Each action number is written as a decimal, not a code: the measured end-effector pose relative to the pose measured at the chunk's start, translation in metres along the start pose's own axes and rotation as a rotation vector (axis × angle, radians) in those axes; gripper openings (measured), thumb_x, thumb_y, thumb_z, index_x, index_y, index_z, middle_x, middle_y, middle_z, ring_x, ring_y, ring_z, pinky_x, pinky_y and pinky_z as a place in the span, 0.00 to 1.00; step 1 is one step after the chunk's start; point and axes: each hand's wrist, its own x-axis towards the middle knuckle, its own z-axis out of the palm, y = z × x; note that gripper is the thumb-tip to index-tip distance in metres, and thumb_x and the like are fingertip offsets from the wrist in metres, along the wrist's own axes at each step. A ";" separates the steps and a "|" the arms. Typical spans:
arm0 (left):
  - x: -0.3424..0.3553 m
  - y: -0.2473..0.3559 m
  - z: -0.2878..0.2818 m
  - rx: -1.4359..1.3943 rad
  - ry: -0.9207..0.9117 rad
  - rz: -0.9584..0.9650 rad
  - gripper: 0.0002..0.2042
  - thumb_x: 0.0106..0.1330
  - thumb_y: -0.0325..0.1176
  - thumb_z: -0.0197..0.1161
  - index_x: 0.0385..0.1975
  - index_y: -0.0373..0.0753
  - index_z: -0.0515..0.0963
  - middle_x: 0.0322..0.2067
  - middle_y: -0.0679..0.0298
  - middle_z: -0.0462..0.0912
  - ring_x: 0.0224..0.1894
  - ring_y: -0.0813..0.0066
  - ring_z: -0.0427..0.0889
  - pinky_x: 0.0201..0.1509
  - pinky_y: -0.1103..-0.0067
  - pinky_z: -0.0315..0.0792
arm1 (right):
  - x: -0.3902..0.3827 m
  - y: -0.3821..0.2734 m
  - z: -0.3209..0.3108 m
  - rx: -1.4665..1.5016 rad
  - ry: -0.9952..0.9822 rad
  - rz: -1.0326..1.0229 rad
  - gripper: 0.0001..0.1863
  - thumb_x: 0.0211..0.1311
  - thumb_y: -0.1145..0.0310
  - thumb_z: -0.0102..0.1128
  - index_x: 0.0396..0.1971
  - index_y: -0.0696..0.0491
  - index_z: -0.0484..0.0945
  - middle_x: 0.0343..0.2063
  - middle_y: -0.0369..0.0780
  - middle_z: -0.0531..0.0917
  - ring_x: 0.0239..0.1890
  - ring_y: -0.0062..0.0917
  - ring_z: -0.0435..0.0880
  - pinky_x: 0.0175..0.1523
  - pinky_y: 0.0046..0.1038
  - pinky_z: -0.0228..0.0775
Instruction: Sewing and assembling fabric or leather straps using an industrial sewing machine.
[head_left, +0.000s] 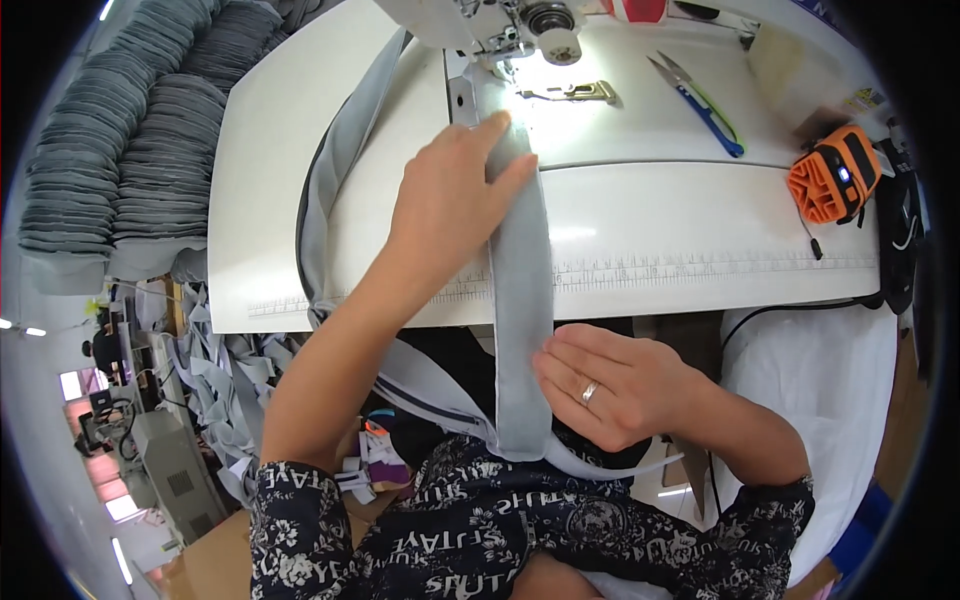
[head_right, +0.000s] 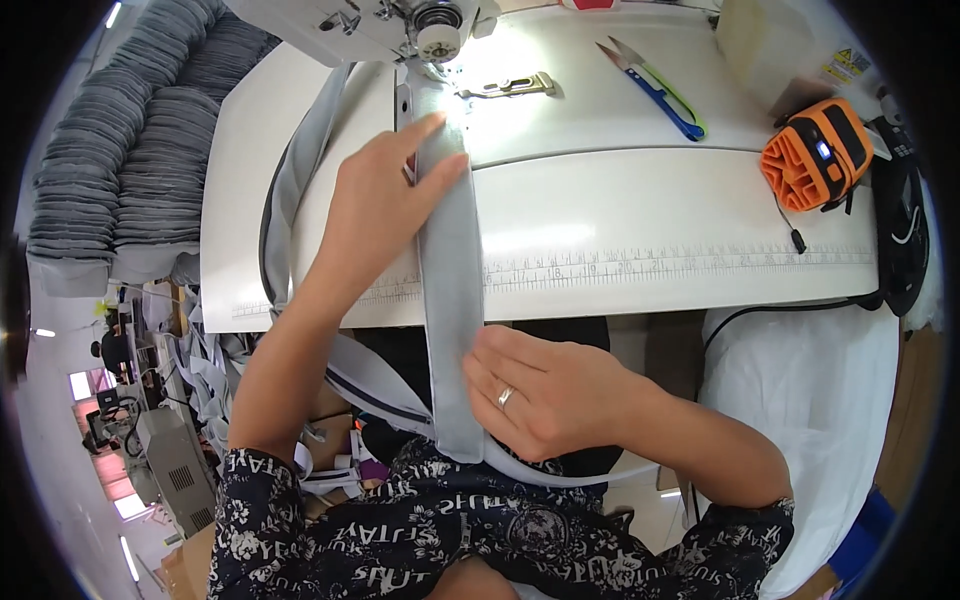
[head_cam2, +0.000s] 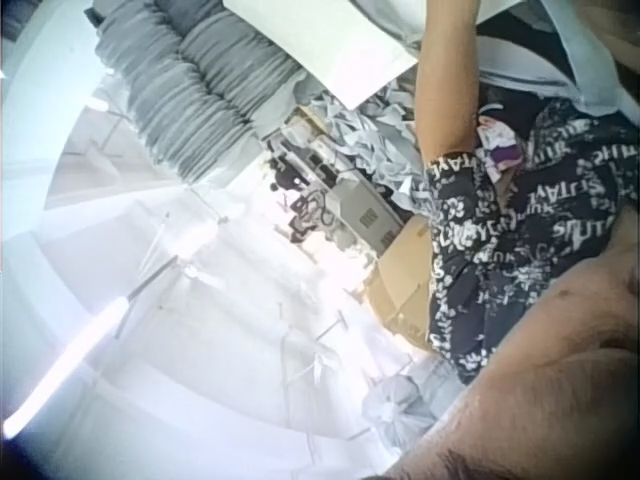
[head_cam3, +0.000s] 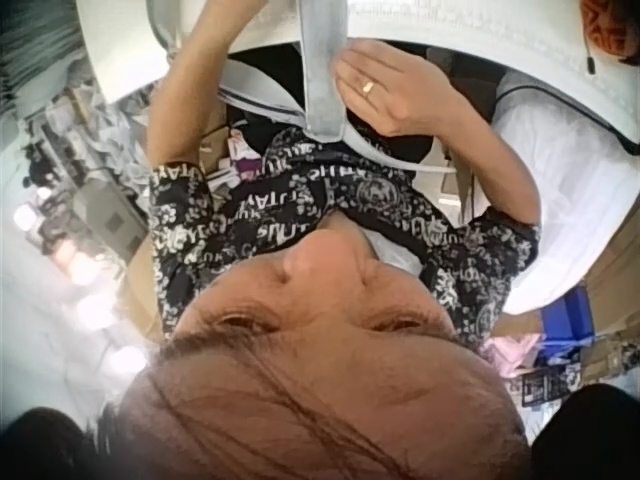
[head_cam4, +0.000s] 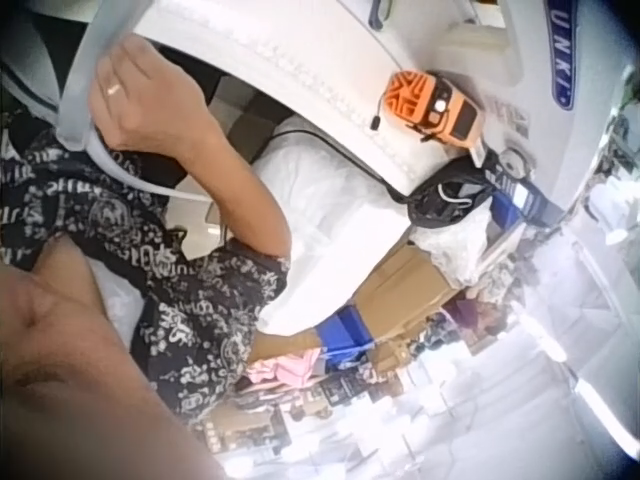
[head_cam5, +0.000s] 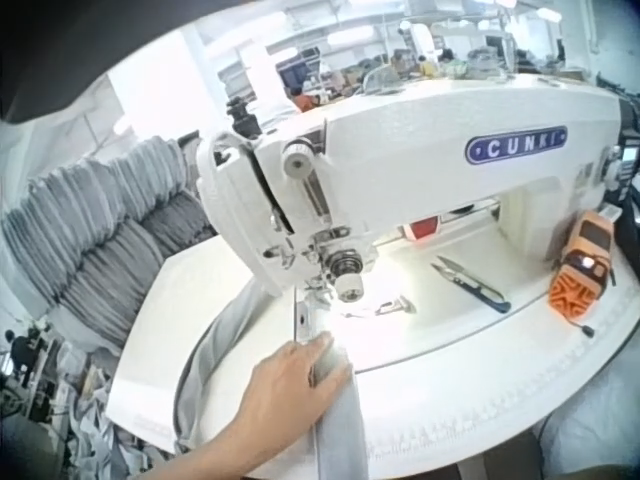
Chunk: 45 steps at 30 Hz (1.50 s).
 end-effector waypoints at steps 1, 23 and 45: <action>-0.003 0.004 0.000 -0.002 -0.003 -0.001 0.22 0.63 0.42 0.63 0.53 0.35 0.76 0.31 0.50 0.81 0.31 0.54 0.82 0.36 0.66 0.76 | -0.001 0.001 -0.002 0.002 -0.002 0.003 0.15 0.37 0.71 0.57 0.27 0.65 0.79 0.31 0.45 0.84 0.38 0.36 0.83 0.56 0.35 0.75; 0.015 -0.003 0.001 0.291 0.021 0.132 0.14 0.68 0.43 0.57 0.43 0.42 0.80 0.28 0.55 0.79 0.24 0.55 0.82 0.27 0.66 0.77 | 0.017 0.031 -0.011 0.055 -0.104 0.089 0.14 0.37 0.75 0.60 0.28 0.64 0.80 0.36 0.46 0.83 0.42 0.36 0.83 0.54 0.34 0.77; 0.016 -0.012 0.000 0.195 -0.069 0.145 0.14 0.67 0.38 0.58 0.48 0.41 0.81 0.22 0.53 0.81 0.25 0.53 0.80 0.31 0.67 0.74 | 0.041 0.126 0.007 -0.160 -0.101 0.085 0.05 0.47 0.73 0.57 0.24 0.58 0.77 0.31 0.42 0.83 0.42 0.35 0.83 0.54 0.31 0.75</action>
